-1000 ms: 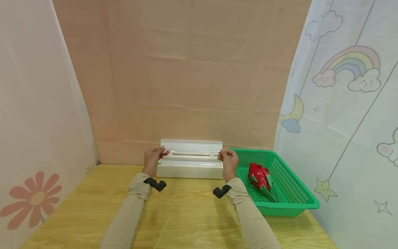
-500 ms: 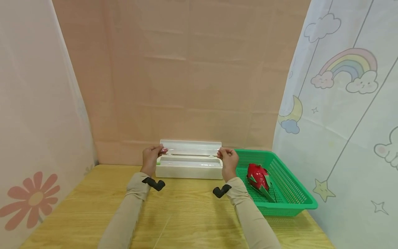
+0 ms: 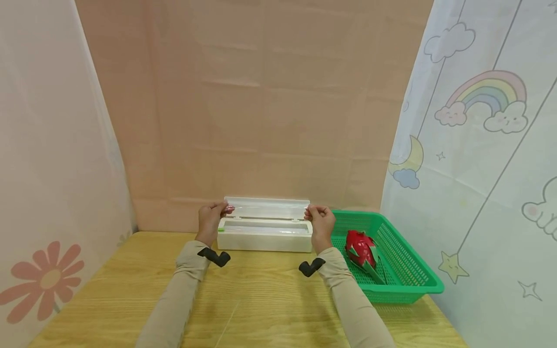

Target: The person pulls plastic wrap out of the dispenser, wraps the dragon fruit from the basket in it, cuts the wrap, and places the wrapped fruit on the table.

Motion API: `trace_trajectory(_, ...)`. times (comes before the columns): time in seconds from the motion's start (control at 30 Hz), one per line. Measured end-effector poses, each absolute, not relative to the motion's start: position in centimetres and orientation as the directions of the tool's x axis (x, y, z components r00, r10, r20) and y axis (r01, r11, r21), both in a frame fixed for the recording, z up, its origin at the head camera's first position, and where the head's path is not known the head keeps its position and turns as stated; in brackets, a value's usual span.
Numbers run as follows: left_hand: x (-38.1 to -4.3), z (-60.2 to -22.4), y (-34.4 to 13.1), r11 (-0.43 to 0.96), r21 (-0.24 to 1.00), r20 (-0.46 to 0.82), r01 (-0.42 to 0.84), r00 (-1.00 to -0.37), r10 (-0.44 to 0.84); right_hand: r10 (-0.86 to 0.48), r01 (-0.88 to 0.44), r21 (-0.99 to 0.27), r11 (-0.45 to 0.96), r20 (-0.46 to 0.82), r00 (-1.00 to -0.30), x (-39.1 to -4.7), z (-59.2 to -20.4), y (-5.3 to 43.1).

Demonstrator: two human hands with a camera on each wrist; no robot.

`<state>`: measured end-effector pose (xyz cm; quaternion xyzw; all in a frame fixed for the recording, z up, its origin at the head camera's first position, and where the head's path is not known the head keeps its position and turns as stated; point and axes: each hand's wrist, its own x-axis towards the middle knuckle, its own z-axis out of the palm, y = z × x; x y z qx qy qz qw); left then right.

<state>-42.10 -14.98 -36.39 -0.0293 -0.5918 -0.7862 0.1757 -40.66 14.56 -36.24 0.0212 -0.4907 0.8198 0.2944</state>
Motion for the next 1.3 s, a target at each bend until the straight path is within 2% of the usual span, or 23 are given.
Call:
trace_trajectory(0.5,-40.9,-35.5,-15.0,-0.314,0.883,0.286,0.349,-0.93,-0.231,0.449,-0.519,-0.78,-0.351,0.346,-0.824,-39.9,-35.4,14.4)
trace_trajectory(0.93,-40.8,-35.2,-15.1,-0.24,0.896,0.316,0.374,-0.916,-0.249,0.457,-0.521,-0.78,-0.346,0.345,-0.82,-39.5,-34.6,14.4)
trace_trajectory(1.3,-40.7,-34.9,-15.2,-0.24,0.882,0.349,0.404,-0.905,-0.242,0.475,-0.561,-0.769,-0.307,0.387,-0.79,-39.8,-34.4,14.4)
